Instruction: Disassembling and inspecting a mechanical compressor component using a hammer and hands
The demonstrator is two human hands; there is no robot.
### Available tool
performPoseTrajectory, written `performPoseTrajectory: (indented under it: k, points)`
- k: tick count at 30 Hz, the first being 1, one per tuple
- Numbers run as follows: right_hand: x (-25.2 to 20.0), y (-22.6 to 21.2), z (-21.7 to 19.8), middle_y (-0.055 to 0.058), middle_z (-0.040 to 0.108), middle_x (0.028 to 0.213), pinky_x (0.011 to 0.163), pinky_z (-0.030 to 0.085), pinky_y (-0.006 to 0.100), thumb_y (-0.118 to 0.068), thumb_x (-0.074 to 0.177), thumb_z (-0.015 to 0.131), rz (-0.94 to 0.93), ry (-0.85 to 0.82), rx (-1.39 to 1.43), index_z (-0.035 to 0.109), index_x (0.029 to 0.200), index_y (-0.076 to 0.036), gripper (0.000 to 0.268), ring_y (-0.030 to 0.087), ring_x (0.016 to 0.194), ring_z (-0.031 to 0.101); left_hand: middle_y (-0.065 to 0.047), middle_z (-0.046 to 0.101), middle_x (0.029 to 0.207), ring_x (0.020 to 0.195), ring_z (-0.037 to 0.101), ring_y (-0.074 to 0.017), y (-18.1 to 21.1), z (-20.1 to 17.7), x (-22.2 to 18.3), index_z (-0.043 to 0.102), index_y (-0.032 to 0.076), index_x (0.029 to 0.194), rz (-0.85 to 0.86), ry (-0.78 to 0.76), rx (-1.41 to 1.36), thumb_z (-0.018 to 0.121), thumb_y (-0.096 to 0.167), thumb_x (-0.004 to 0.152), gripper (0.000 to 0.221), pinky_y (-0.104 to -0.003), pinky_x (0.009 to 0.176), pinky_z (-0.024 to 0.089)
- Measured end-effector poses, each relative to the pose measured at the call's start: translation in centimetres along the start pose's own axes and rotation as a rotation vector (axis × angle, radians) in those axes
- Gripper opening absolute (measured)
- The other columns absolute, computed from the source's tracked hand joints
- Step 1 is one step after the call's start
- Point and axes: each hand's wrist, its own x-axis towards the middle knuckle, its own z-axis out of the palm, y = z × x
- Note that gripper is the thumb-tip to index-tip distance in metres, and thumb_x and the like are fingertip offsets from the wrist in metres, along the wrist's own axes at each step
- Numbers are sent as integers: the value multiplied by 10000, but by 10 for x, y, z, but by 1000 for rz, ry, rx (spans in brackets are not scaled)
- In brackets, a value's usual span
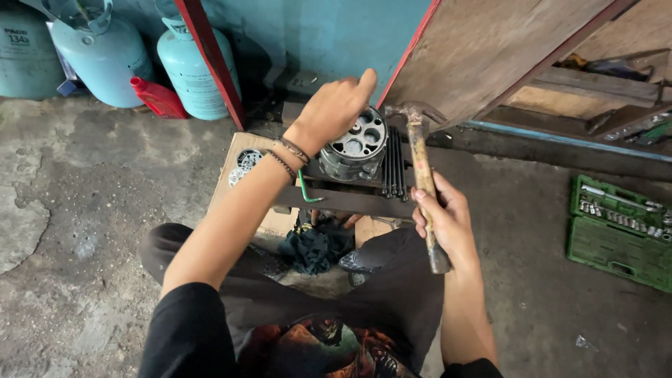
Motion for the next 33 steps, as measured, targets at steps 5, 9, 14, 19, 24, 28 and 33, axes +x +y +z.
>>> performPoseTrajectory:
  k: [5,9,14,19,24,28,33]
  points:
    - [-5,-12,8,72,625,933,372,393,226,-33,965,587,-39,-9,-45,582,1331,1,367,87,520,508,-155,673,778,623,684,-346,-11,-3,3,435,-3,1184,78,-90,-33,716,126,912,412,-463,560,541]
    - [-7,-13,13,62,618,918,387,399,233,-12,943,593,-88,1,-111,572,1363,-1,421,95,515,508,-149,671,788,625,661,-376,-11,-11,5,433,29,1091,103,-100,-129,658,102,939,282,-489,564,506]
    - [-5,-14,12,108,668,875,405,415,214,57,900,637,-285,35,-450,426,1545,0,681,109,549,544,-155,662,800,621,649,-374,-14,-10,5,454,37,1055,84,-166,-180,609,108,983,185,-487,576,515]
    - [-8,-19,14,139,656,850,397,435,254,53,909,642,-351,55,-478,493,1498,4,610,147,536,543,-152,651,816,655,670,-418,-28,7,4,443,75,1136,99,-215,-140,584,169,1005,215,-500,595,548]
    - [-1,1,4,209,661,851,345,505,295,39,912,648,-342,75,-427,479,1492,24,604,214,534,617,-179,695,823,712,705,-476,-49,19,18,420,57,1192,115,-225,-291,498,206,1049,221,-558,601,551]
    - [-2,6,-2,225,653,861,353,506,297,33,922,643,-322,111,-411,464,1497,36,602,225,538,608,-148,681,891,808,699,-433,-27,-80,48,464,69,1146,98,25,-319,632,114,1042,203,-511,649,540]
    - [5,7,-4,274,666,918,393,533,330,16,923,665,-331,185,-506,505,1488,8,587,273,576,648,-150,621,893,827,647,-455,-20,-108,13,480,98,1089,-92,75,-339,531,441,1131,350,-557,675,485]
